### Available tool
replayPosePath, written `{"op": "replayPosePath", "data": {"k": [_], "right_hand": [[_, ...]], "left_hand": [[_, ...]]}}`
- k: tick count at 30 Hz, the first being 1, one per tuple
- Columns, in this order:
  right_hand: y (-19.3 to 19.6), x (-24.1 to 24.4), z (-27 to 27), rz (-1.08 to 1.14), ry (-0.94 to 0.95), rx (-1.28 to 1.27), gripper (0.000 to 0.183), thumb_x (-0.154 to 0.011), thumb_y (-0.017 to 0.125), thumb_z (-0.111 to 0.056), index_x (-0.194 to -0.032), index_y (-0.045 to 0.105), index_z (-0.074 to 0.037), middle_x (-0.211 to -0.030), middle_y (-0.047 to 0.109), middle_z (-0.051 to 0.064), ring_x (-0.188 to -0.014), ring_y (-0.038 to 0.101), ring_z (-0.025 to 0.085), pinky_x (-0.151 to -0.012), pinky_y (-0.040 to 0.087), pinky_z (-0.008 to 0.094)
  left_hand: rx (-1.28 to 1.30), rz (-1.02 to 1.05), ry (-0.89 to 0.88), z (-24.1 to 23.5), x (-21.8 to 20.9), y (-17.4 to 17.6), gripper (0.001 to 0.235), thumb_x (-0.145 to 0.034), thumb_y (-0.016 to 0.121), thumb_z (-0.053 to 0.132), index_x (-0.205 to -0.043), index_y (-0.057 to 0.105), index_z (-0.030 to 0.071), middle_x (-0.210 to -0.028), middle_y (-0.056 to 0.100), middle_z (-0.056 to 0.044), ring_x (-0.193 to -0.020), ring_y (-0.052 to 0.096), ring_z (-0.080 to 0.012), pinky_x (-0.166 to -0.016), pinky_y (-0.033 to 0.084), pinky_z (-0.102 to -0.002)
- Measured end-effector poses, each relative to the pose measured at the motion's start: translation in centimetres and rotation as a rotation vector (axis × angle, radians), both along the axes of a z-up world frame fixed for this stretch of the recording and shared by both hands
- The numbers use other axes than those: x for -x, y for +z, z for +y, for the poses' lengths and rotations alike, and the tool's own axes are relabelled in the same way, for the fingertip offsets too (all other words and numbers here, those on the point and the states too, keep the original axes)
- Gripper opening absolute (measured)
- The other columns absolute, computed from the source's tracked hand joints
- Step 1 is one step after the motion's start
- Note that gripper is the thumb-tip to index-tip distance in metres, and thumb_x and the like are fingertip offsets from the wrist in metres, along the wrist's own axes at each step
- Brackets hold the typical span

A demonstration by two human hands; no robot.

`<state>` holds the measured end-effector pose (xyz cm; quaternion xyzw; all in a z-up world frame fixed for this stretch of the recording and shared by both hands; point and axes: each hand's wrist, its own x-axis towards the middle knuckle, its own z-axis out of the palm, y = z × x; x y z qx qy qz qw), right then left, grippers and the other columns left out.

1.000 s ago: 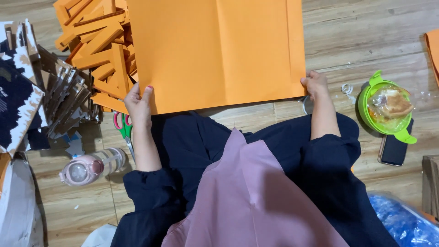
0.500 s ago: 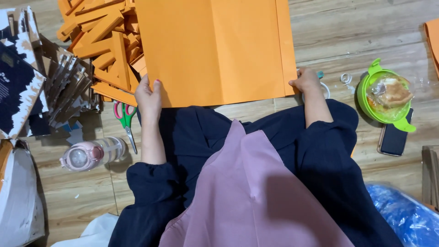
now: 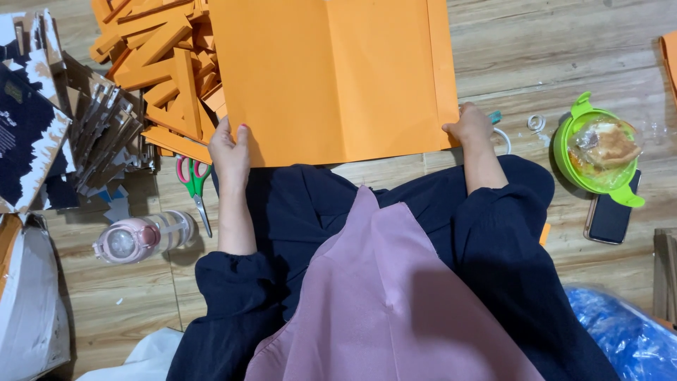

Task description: Applying adhesive tape to paper strips and attaching them to folders as part of a manual finishing process.

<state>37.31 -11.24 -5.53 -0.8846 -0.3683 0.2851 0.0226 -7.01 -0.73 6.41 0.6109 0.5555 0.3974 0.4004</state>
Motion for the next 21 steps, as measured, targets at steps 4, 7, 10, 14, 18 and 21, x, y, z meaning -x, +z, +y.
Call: {"op": "replayPosePath", "data": {"k": [4, 7, 10, 14, 18, 21], "right_hand": [[-2.3, -1.0, 0.1, 0.018, -0.006, -0.052, 0.05, -0.074, 0.073, -0.029, -0.115, 0.056, -0.005, -0.105, 0.061, 0.016, -0.102, 0.055, 0.038, -0.082, 0.043, 0.052], [-4.3, -1.7, 0.2, 0.065, 0.01, -0.104, 0.04, -0.077, 0.071, -0.024, -0.11, 0.057, -0.005, -0.102, 0.061, 0.017, -0.102, 0.055, 0.038, -0.083, 0.044, 0.049], [-5.2, -2.1, 0.3, 0.105, 0.025, -0.13, 0.039, -0.078, 0.07, -0.021, -0.109, 0.057, -0.002, -0.103, 0.06, 0.019, -0.103, 0.054, 0.039, -0.085, 0.044, 0.047], [-5.0, -1.7, -0.3, 0.167, 0.08, -0.179, 0.041, -0.076, 0.072, -0.018, -0.108, 0.057, 0.001, -0.104, 0.059, 0.024, -0.105, 0.052, 0.041, -0.088, 0.043, 0.048], [-2.7, 0.0, 0.0, 0.497, -0.243, -0.269, 0.032, -0.08, 0.062, -0.001, -0.111, 0.053, 0.0, -0.108, 0.047, 0.026, -0.093, 0.052, 0.047, -0.05, 0.053, 0.054], [-2.7, -0.4, 0.6, 0.532, -0.112, -0.309, 0.038, -0.082, 0.062, -0.012, -0.116, 0.053, 0.002, -0.112, 0.05, 0.03, -0.111, 0.043, 0.047, -0.08, 0.043, 0.058]], "left_hand": [[0.006, -0.066, -0.021, 0.0, -0.6, 0.4, 0.025, -0.091, 0.047, 0.002, -0.115, 0.054, 0.0, -0.094, 0.062, -0.021, -0.088, 0.059, -0.0213, -0.071, 0.052, -0.039], [0.004, -0.156, -0.073, -0.5, -2.8, 2.5, 0.028, -0.092, 0.048, 0.002, -0.119, 0.05, -0.003, -0.105, 0.058, -0.023, -0.1, 0.053, -0.024, -0.082, 0.047, -0.043], [0.152, -0.207, -0.244, -2.1, -5.6, 3.9, 0.043, -0.089, 0.055, 0.019, -0.126, 0.043, -0.002, -0.116, 0.053, -0.023, -0.11, 0.048, -0.0297, -0.091, 0.042, -0.046], [0.41, -0.31, -0.89, -4.1, -10.7, 8.6, 0.056, -0.092, 0.037, 0.047, -0.125, 0.049, 0.003, -0.122, 0.05, -0.026, -0.118, 0.041, -0.0409, -0.098, 0.028, -0.057], [0.228, 0.022, -0.558, -1.1, -12.5, -7.8, 0.057, -0.091, 0.048, 0.046, -0.127, 0.044, 0.002, -0.131, 0.04, -0.024, -0.126, 0.033, -0.038, -0.106, 0.024, -0.047], [0.345, 0.323, -0.21, -0.5, -12.2, -16.2, 0.086, -0.077, 0.064, 0.049, -0.131, 0.029, -0.008, -0.128, 0.036, -0.031, -0.124, 0.035, -0.0429, -0.104, 0.025, -0.051]]}}
